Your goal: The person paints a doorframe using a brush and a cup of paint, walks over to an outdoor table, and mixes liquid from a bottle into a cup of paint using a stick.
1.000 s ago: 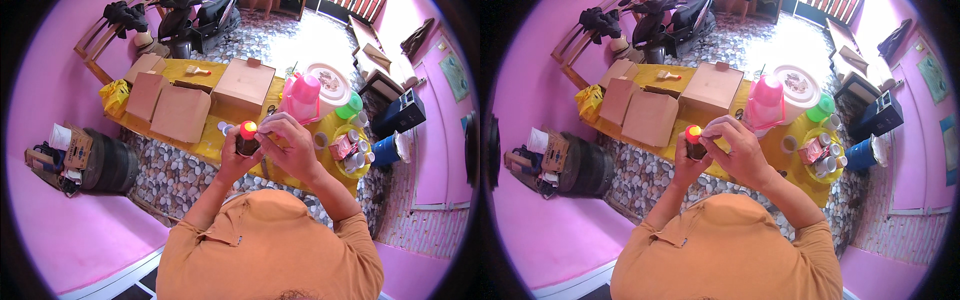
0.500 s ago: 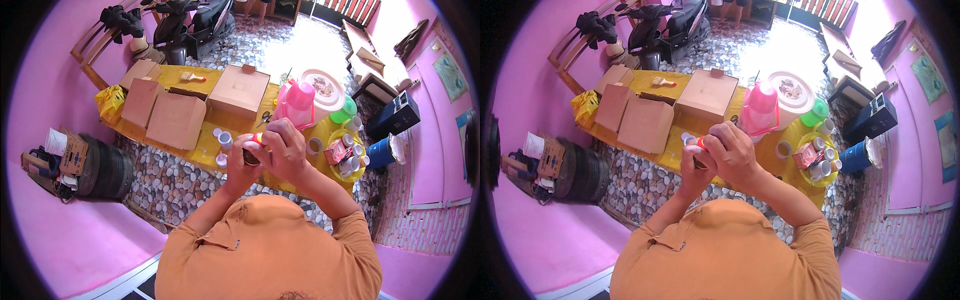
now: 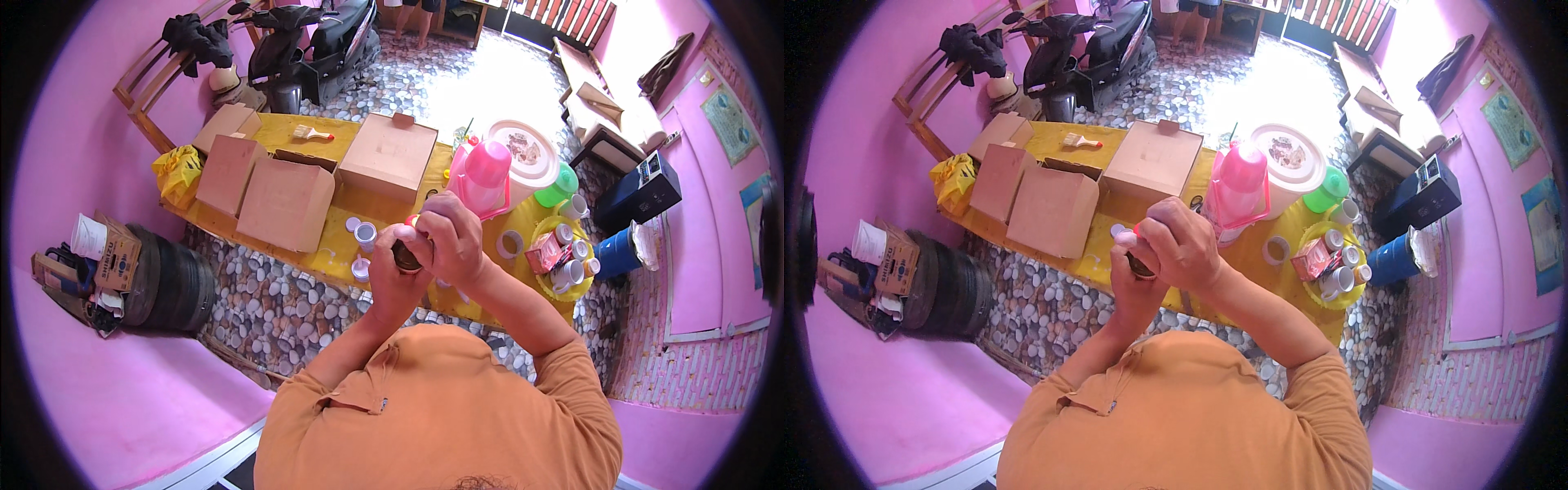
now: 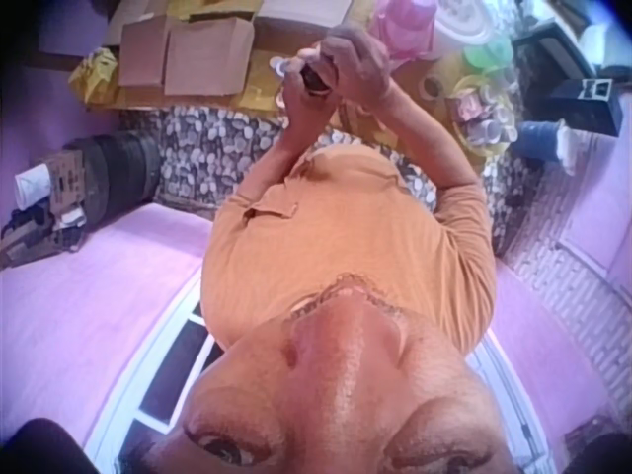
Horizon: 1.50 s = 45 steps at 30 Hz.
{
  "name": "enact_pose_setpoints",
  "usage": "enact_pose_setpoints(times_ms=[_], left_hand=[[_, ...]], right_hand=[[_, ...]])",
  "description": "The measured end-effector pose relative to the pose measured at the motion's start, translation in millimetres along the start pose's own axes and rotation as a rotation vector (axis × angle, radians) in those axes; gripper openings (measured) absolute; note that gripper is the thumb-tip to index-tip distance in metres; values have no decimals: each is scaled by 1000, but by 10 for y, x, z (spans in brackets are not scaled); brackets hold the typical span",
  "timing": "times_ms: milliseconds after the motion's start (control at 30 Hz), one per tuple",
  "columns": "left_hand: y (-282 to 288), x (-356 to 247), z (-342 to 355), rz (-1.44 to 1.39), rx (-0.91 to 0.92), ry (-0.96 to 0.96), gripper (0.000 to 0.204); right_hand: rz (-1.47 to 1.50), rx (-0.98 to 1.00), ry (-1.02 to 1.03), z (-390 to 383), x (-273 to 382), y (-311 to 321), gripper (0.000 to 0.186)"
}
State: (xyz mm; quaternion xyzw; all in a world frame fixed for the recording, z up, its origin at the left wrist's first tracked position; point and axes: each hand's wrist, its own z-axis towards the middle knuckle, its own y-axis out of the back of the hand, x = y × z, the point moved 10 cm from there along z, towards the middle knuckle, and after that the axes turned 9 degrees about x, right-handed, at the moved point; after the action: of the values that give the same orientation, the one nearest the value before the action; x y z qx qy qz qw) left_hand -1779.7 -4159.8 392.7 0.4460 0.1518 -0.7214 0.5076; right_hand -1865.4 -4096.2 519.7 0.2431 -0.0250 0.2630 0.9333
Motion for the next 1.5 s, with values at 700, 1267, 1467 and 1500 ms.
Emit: enact_pose_setpoints(times_ms=[700,1267,1467,1500], left_hand=[[47,132,20,27,-64,-25,66],[80,108,107,-219,33,95,58],[113,-65,147,-124,100,27,59],[107,-35,125,-122,97,29,59]], right_hand=[[-71,75,-92,21,-50,-233,15],[177,376,-312,-31,-244,28,19],[75,489,-269,16,-194,10,17],[40,494,-227,27,-165,1,20]])
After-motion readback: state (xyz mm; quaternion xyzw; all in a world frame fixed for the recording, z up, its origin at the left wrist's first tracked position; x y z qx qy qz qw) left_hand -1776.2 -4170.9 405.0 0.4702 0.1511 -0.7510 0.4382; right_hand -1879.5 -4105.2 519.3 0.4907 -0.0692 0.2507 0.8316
